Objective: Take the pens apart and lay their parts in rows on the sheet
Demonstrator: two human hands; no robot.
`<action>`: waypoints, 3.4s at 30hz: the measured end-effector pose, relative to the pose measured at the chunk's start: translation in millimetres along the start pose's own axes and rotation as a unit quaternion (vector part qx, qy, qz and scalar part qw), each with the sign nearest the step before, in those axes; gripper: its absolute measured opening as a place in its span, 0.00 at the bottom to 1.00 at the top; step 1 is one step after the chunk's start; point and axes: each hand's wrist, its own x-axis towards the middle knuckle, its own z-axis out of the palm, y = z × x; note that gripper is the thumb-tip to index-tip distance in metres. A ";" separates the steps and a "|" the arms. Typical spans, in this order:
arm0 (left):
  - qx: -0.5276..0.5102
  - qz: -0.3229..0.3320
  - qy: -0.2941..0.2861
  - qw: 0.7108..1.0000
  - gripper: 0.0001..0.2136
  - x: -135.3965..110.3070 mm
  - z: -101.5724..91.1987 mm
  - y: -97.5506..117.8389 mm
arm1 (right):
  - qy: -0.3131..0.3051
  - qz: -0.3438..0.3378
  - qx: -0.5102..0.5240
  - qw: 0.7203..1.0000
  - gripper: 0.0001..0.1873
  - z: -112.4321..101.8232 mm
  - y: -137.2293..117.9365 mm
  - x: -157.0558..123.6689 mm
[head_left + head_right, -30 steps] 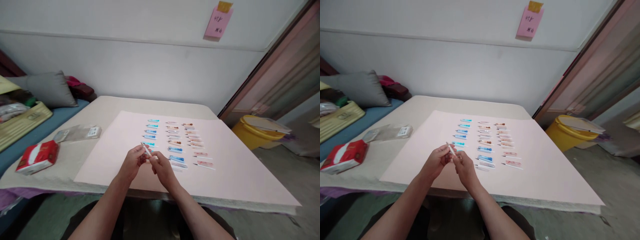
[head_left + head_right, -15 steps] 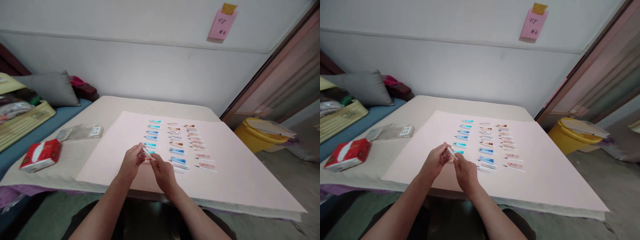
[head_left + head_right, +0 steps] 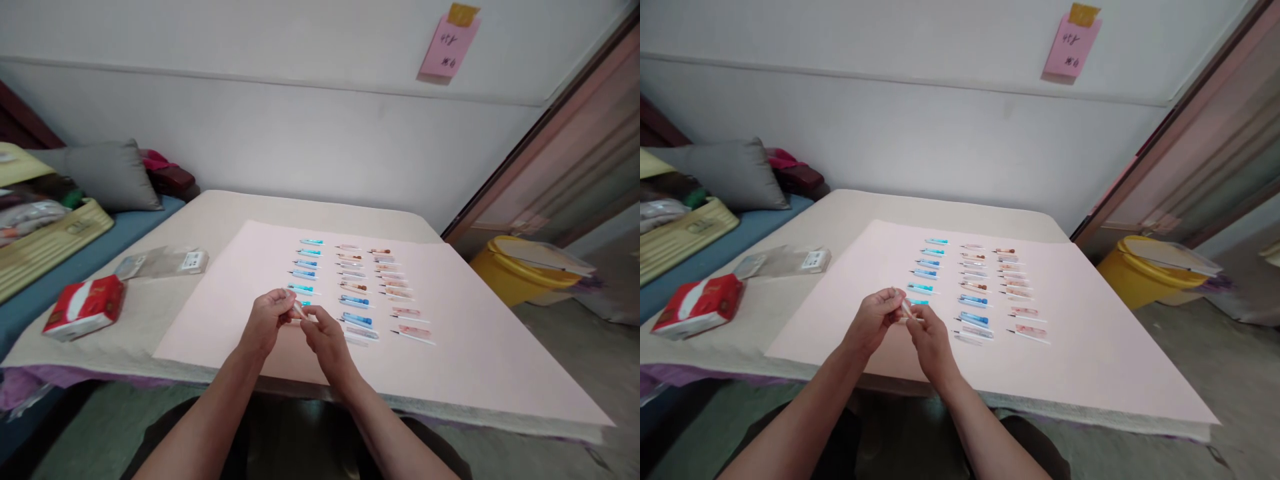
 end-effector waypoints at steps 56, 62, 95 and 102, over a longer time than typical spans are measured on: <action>-0.159 -0.030 0.071 0.984 0.09 7.2 -15.5 -2.5 | -0.210 0.038 0.274 0.938 0.23 -12.0 -8.7 -1.2; -0.085 0.047 0.091 0.991 0.11 1.5 -13.2 11.1 | -0.177 0.068 0.255 0.948 0.20 -12.1 -10.1 -0.8; 0.651 -0.067 0.291 0.698 0.08 60.8 -159.8 40.1 | -0.073 0.140 0.057 0.986 0.19 -10.8 12.8 6.5; 0.673 -0.113 0.338 0.649 0.09 53.3 -168.7 35.8 | -0.115 0.136 0.052 0.983 0.16 -18.2 10.6 2.8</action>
